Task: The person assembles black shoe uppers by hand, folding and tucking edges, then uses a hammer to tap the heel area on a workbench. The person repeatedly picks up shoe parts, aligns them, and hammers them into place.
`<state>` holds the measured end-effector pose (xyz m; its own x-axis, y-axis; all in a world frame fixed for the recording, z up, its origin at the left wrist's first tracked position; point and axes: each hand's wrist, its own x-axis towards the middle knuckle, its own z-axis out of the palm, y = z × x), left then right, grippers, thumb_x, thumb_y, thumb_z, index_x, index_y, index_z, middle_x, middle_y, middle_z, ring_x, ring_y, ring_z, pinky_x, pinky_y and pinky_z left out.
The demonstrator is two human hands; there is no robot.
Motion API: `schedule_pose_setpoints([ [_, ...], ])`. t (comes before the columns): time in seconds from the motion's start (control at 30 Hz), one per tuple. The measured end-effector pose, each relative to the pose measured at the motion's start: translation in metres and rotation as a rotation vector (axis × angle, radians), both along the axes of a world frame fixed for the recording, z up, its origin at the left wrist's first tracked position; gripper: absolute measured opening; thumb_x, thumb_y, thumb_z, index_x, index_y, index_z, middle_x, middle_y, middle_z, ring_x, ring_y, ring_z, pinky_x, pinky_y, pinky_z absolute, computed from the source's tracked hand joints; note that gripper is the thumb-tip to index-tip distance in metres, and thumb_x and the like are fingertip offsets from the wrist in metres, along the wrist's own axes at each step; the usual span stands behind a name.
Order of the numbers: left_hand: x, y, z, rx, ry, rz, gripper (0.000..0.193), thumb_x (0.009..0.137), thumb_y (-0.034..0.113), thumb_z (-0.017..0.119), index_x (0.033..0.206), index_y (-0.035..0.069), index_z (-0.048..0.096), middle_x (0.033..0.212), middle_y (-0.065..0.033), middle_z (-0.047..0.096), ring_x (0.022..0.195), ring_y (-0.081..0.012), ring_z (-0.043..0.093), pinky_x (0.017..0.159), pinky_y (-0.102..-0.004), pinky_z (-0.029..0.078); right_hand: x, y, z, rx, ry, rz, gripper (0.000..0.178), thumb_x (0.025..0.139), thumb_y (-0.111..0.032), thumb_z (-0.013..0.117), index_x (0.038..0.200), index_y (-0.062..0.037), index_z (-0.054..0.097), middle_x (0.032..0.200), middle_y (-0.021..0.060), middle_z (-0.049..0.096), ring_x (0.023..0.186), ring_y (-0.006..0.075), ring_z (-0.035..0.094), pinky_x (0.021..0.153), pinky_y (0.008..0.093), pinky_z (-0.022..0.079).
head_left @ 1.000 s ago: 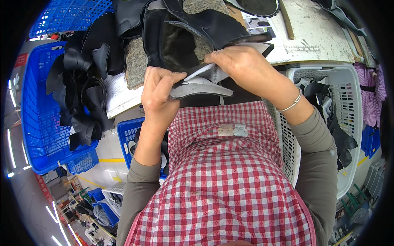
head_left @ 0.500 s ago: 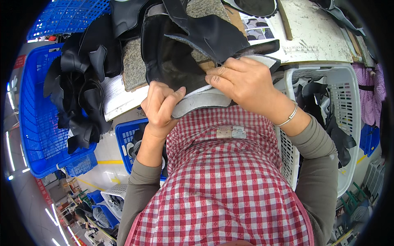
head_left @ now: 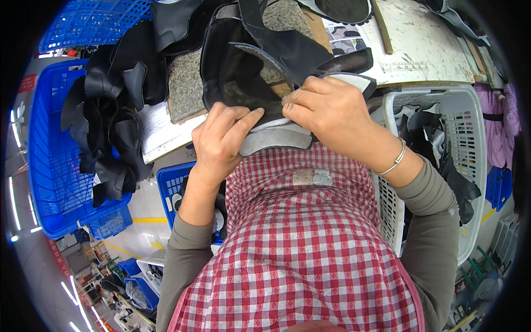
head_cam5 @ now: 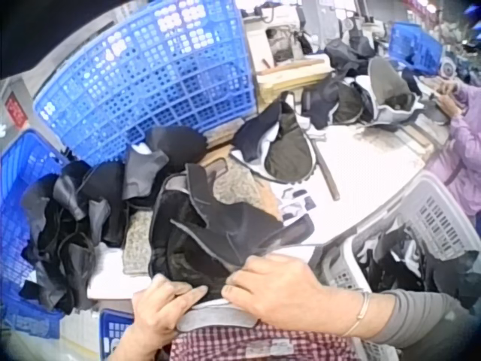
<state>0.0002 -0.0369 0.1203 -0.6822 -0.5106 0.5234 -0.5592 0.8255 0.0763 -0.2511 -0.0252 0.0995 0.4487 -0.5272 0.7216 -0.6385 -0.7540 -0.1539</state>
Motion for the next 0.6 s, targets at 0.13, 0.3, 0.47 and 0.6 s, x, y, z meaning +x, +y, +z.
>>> schedule_pose_setpoints([
  [0.13,-0.0013,-0.0009,-0.0023,-0.034,0.012,-0.003,0.038,0.061,0.002,0.072,0.098,0.006,0.080,0.081,-0.0037,0.066,0.070,-0.0193,0.060,0.054,-0.0309,0.047,-0.0010,0.0044,0.0012,0.020,0.049,-0.014,0.019,0.073,-0.016,0.073,0.091,-0.0115,0.077,0.080,-0.0005,0.072,0.080,0.0152,0.068,0.067,0.0289,0.056],
  [0.3,-0.0015,0.0011,-0.0053,-0.117,0.016,-0.051,0.032,0.060,0.007,0.074,0.091,0.005,0.079,0.071,-0.0019,0.060,0.063,-0.0172,0.056,0.049,-0.0294,0.042,-0.0040,0.0095,-0.0009,0.024,0.079,-0.018,0.019,0.073,-0.016,0.073,0.090,-0.0114,0.077,0.078,-0.0001,0.072,0.077,0.0154,0.068,0.066,0.0286,0.055],
  [0.47,0.0009,0.0001,-0.0026,-0.123,0.013,-0.102,0.042,0.053,0.013,0.083,0.093,0.002,0.080,0.069,-0.0034,0.057,0.062,-0.0180,0.054,0.050,-0.0297,0.040,-0.0041,0.0097,-0.0052,-0.023,0.070,-0.005,0.014,0.072,-0.015,0.072,0.086,-0.0111,0.074,0.076,0.0007,0.070,0.075,0.0165,0.067,0.065,0.0295,0.055],
  [0.6,0.0010,-0.0034,-0.0002,-0.130,-0.013,-0.118,0.041,0.050,0.014,0.079,0.089,0.002,0.078,0.068,-0.0035,0.056,0.062,-0.0189,0.054,0.050,-0.0307,0.040,-0.0086,0.0100,-0.0004,0.058,0.123,0.063,0.019,0.072,-0.014,0.072,0.090,-0.0080,0.073,0.081,0.0008,0.071,0.076,0.0176,0.067,0.064,0.0305,0.054],
])
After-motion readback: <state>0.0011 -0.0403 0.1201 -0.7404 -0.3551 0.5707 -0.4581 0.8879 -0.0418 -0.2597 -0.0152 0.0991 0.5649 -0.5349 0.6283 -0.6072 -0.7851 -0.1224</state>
